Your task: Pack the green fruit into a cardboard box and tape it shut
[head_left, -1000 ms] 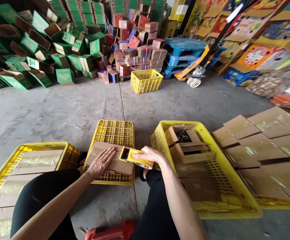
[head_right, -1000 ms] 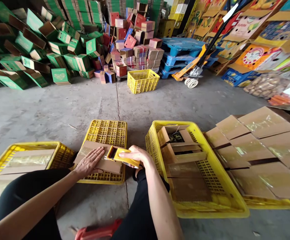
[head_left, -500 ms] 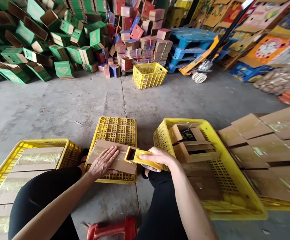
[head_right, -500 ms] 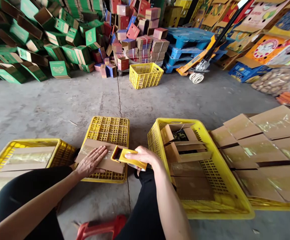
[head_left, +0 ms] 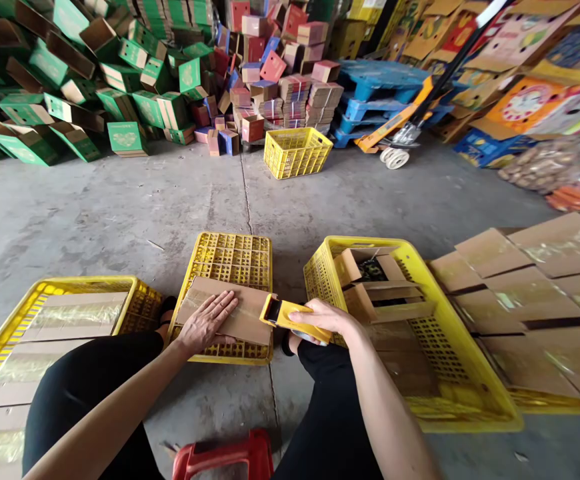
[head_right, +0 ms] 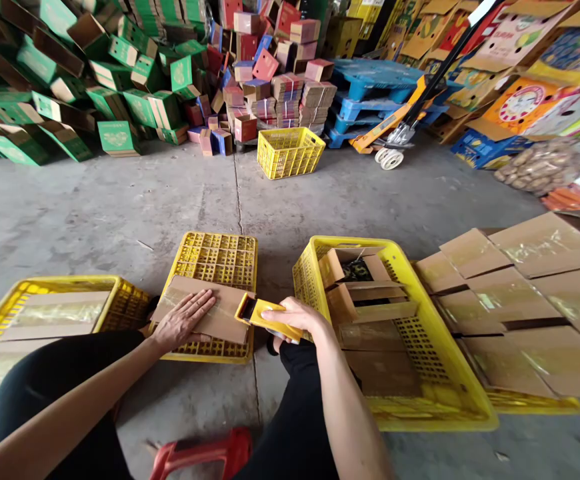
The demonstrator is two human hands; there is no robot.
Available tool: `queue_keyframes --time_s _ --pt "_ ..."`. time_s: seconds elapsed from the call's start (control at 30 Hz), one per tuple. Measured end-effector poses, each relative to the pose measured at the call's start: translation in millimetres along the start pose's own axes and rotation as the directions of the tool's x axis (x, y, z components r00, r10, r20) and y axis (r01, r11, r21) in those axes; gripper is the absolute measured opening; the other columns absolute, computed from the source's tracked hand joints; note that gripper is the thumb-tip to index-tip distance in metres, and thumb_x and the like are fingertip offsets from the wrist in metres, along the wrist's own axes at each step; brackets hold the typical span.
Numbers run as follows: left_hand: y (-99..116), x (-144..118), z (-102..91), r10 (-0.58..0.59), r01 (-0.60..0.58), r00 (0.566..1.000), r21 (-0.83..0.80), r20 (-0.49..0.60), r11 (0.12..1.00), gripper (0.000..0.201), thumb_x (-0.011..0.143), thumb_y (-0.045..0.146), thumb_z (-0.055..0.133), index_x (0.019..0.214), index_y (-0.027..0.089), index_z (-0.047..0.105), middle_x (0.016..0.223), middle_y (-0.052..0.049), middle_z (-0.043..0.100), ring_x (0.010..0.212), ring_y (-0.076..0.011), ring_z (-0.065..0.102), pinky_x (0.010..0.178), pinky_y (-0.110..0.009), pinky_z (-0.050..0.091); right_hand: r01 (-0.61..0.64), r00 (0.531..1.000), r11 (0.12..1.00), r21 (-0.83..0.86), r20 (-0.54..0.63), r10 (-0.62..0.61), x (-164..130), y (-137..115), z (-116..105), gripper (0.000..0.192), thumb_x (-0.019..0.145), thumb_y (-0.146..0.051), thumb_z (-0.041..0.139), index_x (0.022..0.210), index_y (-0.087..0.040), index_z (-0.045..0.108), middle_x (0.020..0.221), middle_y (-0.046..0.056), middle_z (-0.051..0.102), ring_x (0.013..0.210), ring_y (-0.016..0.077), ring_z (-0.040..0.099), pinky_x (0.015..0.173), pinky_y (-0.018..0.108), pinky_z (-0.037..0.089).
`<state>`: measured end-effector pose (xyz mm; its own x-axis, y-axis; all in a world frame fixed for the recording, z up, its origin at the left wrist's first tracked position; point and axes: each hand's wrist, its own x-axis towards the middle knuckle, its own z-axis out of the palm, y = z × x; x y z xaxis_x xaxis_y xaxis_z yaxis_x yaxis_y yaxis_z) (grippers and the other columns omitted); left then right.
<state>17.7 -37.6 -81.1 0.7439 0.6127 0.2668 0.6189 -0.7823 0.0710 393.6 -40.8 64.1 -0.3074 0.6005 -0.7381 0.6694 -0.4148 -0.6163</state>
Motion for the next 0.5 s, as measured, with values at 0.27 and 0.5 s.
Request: queue_keyframes --time_s 0.27,0.5 --pt "7.1 1.2 -3.9 -0.006 0.005 1.0 0.026 0.019 1.0 0.097 0.093 0.082 0.049 0.169 0.026 0.025 0.174 -0.015 0.025 0.157 -0.0351 0.036 0.127 -0.049 0.03 -0.024 0.999 1.0 -0.011 -0.027 0.024 1.1 -4.2 0.0 0.063 0.075 -0.08 0.075 0.079 -0.018 0.067 0.065 0.006 0.074 0.062 0.0211 0.073 0.052 0.024 0.053" --pt "-37.1 11.8 -0.6 0.115 -0.115 0.99 -0.008 0.079 0.993 0.09 0.097 0.077 0.048 0.169 0.029 0.024 0.173 -0.015 0.028 0.156 -0.0335 0.037 0.126 -0.049 0.033 -0.04 0.996 0.997 0.058 -0.075 0.045 -2.1 -8.6 11.5 0.061 0.08 -0.078 0.074 0.084 -0.017 0.066 0.069 0.008 0.073 0.063 0.0222 0.072 0.058 0.029 0.057"
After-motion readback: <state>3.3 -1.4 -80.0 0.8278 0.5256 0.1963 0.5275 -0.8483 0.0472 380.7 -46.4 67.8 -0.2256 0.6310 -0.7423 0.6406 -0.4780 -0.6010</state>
